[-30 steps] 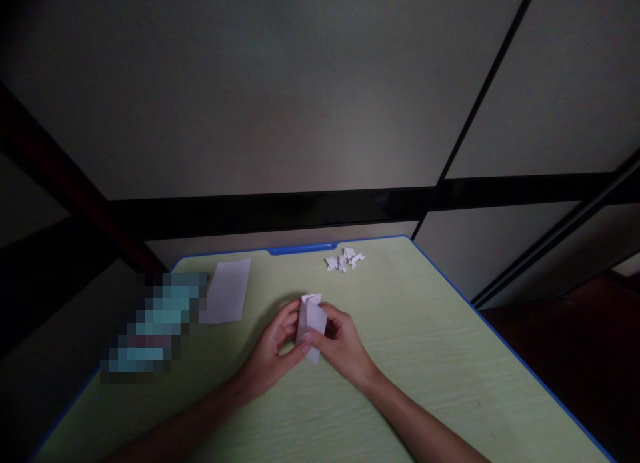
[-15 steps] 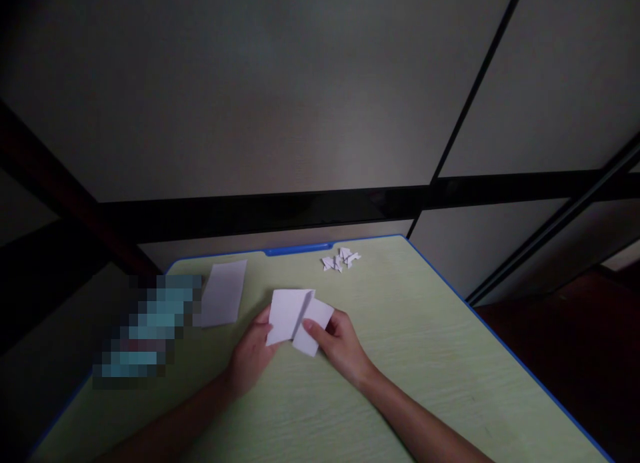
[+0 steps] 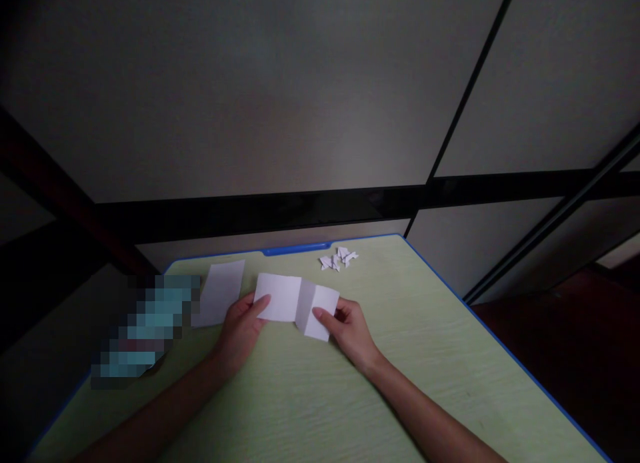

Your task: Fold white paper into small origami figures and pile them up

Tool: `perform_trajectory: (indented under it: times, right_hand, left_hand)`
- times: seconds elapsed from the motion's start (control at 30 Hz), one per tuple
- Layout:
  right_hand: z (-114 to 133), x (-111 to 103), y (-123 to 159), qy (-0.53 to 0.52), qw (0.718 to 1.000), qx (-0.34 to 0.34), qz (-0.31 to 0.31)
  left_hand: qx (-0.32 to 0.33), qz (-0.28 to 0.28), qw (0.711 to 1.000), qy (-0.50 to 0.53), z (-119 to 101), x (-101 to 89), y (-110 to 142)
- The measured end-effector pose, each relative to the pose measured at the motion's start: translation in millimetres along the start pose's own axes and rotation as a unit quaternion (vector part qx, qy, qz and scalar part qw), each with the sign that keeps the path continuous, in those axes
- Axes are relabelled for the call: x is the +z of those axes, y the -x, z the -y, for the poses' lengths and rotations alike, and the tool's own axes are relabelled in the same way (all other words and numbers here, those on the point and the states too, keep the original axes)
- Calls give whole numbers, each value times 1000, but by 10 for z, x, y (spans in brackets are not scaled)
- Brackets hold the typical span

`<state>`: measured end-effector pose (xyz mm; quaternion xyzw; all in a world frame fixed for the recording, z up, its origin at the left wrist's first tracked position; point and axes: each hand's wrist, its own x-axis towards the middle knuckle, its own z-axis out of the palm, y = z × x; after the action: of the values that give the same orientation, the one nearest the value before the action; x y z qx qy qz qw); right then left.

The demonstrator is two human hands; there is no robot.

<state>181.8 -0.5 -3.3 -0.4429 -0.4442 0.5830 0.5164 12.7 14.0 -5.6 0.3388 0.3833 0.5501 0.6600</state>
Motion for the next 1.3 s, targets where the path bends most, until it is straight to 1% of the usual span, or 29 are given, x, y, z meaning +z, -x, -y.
perform_trajectory:
  times: [0.1,0.17,0.33,0.5,0.67,0.93,1.13,1.3]
  right_hand:
    - [44,-85,-34,21,999,-11,-44]
    - [60,-122,-47,31,998,-17,-59]
    - [64,-142,-52,23,998,-17,-59]
    - [55,-142,-49,6,998,-10,-55]
    - [38,-130,-40,4,999,1,-49]
    - [54,-70,-18,5,1000,-6,-26]
    - [30,-56,-1,13,1000,-7,9]
    - [25,-41,14,22,999,-8,34]
  left_hand:
    - [-9,-4,1000,9,-36,-18,-24]
    - [-22,-3,1000,18,-53,-16,-30]
    - [-42,14,996,72,-63,-17,-48]
    - [-64,28,992,105,-57,-23,-58]
    - [-81,46,989,118,-22,-19,-47]
    - [-87,74,990,81,34,18,-15]
    - [-102,109,986,75,14,53,10]
    - [-96,133,985,62,21,49,18]
